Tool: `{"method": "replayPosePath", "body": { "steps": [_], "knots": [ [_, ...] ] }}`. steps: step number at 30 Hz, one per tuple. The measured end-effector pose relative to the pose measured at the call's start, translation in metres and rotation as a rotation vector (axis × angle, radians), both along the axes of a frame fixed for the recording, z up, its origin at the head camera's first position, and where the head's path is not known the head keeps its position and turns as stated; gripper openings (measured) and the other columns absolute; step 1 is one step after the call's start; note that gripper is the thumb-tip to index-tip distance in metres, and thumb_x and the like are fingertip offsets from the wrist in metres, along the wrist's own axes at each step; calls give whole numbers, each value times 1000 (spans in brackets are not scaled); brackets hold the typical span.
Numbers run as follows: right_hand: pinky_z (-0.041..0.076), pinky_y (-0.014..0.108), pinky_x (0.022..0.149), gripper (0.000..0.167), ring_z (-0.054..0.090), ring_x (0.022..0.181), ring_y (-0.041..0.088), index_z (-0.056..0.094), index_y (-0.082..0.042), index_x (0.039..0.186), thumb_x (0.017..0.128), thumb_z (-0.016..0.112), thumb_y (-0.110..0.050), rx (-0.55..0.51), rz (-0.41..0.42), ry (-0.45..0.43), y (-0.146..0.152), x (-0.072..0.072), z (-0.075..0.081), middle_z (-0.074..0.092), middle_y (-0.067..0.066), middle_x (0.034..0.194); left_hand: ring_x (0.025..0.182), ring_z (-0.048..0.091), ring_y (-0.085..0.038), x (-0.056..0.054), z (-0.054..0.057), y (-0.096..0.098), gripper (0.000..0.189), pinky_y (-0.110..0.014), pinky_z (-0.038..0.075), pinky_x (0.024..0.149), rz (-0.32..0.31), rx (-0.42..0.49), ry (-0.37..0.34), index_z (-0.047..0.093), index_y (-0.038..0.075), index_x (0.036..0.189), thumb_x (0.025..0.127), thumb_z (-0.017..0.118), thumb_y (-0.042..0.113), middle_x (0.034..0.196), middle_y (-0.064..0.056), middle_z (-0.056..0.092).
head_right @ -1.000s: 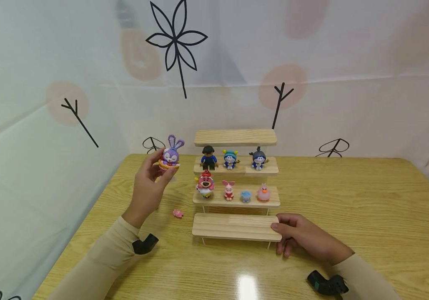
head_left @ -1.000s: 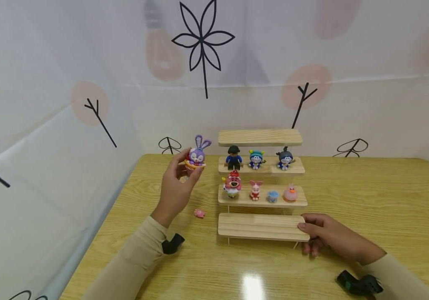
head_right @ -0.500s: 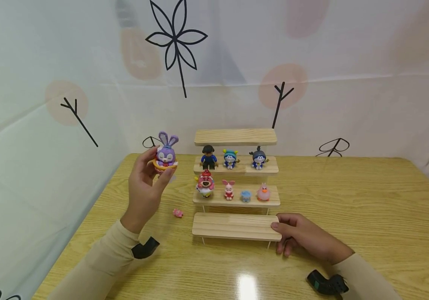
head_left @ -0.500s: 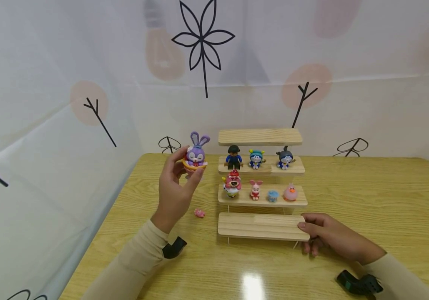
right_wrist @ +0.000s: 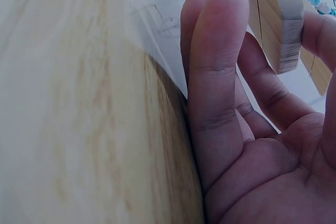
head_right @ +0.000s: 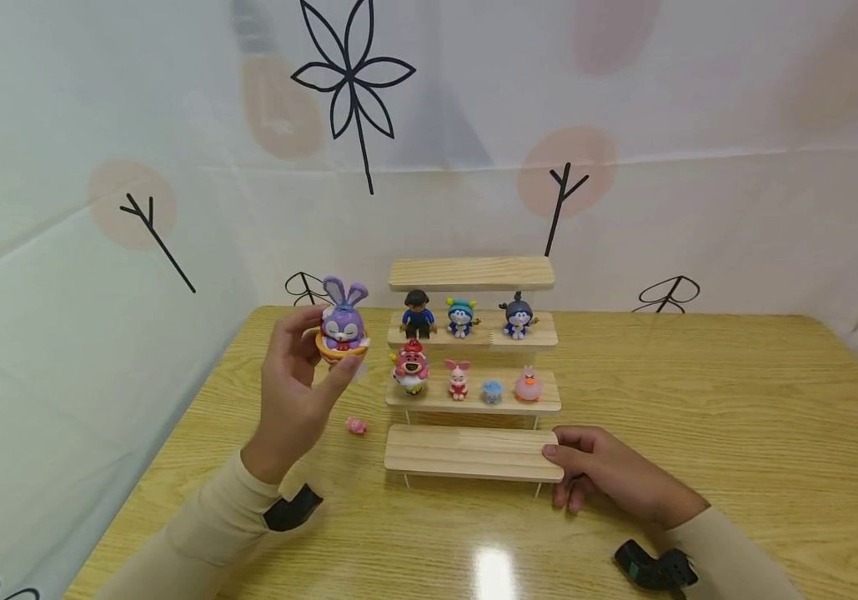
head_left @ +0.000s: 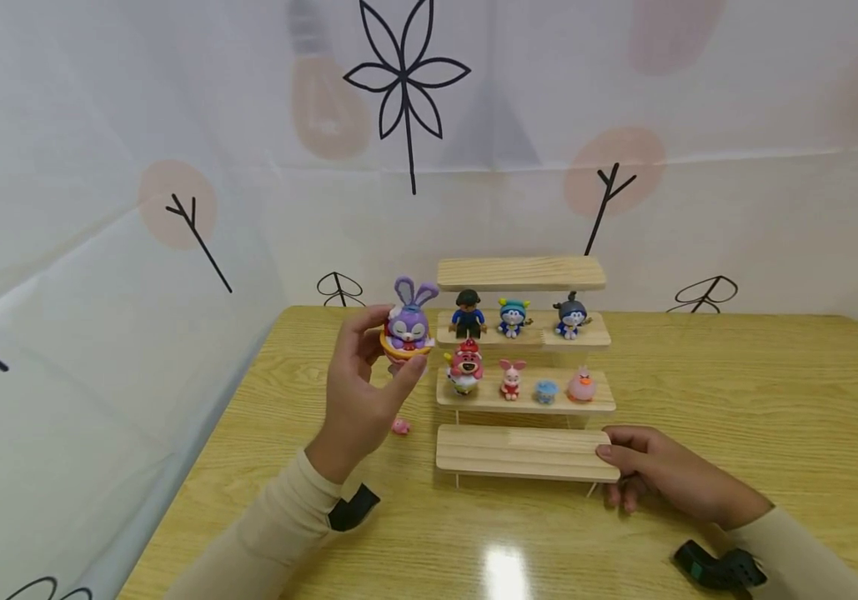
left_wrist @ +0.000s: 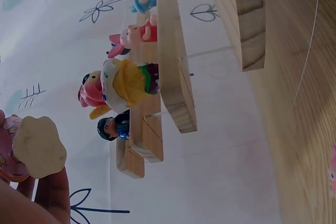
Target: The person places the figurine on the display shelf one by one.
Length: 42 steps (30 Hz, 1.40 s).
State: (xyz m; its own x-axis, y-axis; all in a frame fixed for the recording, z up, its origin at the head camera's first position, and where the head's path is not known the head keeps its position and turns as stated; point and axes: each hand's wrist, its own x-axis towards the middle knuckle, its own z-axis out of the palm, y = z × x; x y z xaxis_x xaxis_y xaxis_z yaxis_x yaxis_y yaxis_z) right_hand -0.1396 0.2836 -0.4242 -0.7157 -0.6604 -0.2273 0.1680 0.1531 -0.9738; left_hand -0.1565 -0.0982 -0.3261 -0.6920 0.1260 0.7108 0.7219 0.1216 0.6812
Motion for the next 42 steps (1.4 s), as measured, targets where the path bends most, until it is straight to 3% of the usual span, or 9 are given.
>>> {"method": "replayPosePath", "body": {
  "steps": [9, 22, 34, 42],
  "knots": [
    [61, 39, 68, 36, 69, 80, 16, 48, 3, 134, 111, 35, -22, 12, -2, 17, 0, 1, 1, 69, 17, 99, 107, 61, -21, 9, -2, 8, 60, -24, 54, 90, -30, -67, 43, 43, 2, 138, 87, 73, -3, 130, -14, 54],
    [62, 37, 67, 32, 70, 79, 17, 49, 3, 130, 111, 35, -19, -15, -1, 6, -2, -1, 1, 70, 15, 96, 104, 63, -25, 19, 0, 15, 71, -28, 58, 88, -58, -146, 74, 41, 6, 145, 84, 75, -5, 131, -16, 54],
    [61, 38, 67, 34, 69, 79, 16, 48, 4, 130, 111, 35, -21, 16, -1, 12, -2, -1, 2, 70, 15, 95, 106, 63, -25, 27, -9, 30, 66, -31, 58, 90, -186, -180, 141, 45, 1, 139, 81, 77, -3, 130, -18, 54],
    [62, 37, 67, 32, 69, 78, 15, 49, 2, 129, 111, 35, -20, 2, 0, -5, -2, -1, 3, 71, 14, 94, 109, 61, -21, 33, -17, 41, 66, -30, 58, 89, -228, -223, 96, 44, 4, 139, 83, 79, 1, 131, -15, 53]
  ]
}}
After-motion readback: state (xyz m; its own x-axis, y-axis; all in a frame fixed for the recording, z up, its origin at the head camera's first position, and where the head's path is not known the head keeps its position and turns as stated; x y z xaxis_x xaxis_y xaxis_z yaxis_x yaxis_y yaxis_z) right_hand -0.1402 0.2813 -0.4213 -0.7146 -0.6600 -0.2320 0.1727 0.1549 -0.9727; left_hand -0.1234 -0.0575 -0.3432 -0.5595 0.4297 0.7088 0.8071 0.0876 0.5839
